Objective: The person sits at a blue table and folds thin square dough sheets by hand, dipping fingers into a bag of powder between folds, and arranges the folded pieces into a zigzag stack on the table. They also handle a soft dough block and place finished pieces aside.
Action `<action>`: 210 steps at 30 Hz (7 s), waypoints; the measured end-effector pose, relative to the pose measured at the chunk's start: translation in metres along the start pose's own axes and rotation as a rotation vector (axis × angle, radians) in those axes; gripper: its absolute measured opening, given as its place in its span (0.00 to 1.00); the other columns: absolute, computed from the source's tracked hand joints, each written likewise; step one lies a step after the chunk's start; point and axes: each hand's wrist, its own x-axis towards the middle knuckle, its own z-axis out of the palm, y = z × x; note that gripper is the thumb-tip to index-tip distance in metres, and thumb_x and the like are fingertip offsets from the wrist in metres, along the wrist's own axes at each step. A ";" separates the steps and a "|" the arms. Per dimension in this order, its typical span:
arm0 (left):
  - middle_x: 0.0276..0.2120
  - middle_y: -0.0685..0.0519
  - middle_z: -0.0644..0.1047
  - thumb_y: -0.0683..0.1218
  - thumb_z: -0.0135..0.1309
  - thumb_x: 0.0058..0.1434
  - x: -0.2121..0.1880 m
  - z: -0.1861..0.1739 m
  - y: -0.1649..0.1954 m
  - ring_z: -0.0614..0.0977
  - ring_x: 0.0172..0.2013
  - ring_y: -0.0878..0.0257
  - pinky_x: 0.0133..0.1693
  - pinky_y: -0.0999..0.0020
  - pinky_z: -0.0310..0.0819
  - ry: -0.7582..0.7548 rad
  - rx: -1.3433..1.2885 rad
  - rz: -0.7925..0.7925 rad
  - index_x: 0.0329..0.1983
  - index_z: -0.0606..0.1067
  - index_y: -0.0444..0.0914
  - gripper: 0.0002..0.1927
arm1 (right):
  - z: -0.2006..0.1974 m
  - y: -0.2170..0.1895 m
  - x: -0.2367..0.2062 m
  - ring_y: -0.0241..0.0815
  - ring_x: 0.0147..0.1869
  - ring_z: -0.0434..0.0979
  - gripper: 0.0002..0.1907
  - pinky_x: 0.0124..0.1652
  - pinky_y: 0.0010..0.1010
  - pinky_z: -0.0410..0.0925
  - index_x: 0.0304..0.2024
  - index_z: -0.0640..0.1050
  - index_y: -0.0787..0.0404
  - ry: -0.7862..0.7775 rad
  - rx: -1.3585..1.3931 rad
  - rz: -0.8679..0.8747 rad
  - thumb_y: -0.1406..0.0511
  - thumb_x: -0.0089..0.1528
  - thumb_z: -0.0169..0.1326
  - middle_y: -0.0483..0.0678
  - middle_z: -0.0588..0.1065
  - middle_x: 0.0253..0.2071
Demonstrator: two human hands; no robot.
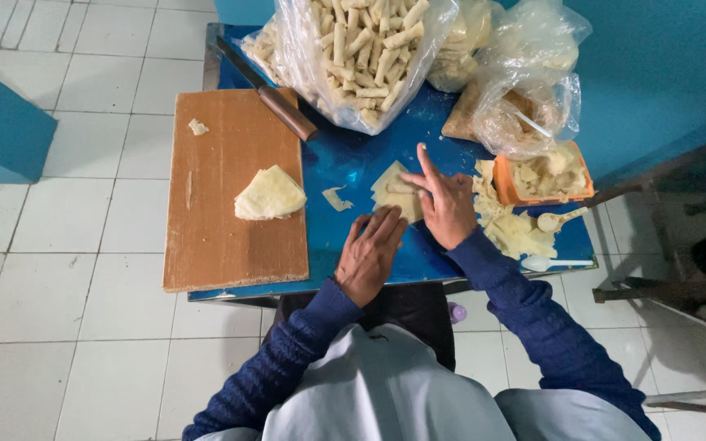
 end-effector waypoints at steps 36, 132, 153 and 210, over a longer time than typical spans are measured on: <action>0.63 0.44 0.69 0.45 0.54 0.65 0.000 0.008 -0.003 0.68 0.66 0.53 0.67 0.48 0.55 0.032 0.061 -0.056 0.64 0.70 0.33 0.25 | 0.010 0.002 0.009 0.43 0.56 0.66 0.06 0.54 0.49 0.58 0.33 0.79 0.55 0.005 -0.777 -0.112 0.64 0.63 0.52 0.43 0.68 0.47; 0.44 0.43 0.75 0.34 0.56 0.60 0.034 0.000 -0.020 0.81 0.43 0.47 0.43 0.59 0.78 0.142 -0.361 -0.159 0.46 0.72 0.31 0.11 | -0.077 0.076 -0.009 0.49 0.53 0.71 0.11 0.52 0.42 0.60 0.50 0.83 0.53 0.282 -0.432 0.093 0.70 0.65 0.59 0.46 0.74 0.46; 0.43 0.42 0.74 0.32 0.50 0.60 0.033 0.010 -0.028 0.79 0.44 0.44 0.45 0.57 0.76 0.148 -0.335 -0.127 0.43 0.75 0.30 0.09 | 0.004 -0.001 -0.041 0.53 0.48 0.78 0.16 0.48 0.42 0.70 0.46 0.80 0.57 0.251 -0.067 -0.011 0.76 0.57 0.56 0.49 0.79 0.43; 0.41 0.41 0.67 0.35 0.50 0.62 0.058 0.016 -0.034 0.76 0.43 0.40 0.42 0.51 0.71 0.180 -0.303 -0.120 0.34 0.68 0.31 0.02 | 0.011 -0.017 -0.035 0.48 0.58 0.68 0.14 0.51 0.43 0.62 0.51 0.81 0.54 0.045 -0.364 -0.086 0.65 0.63 0.54 0.43 0.72 0.52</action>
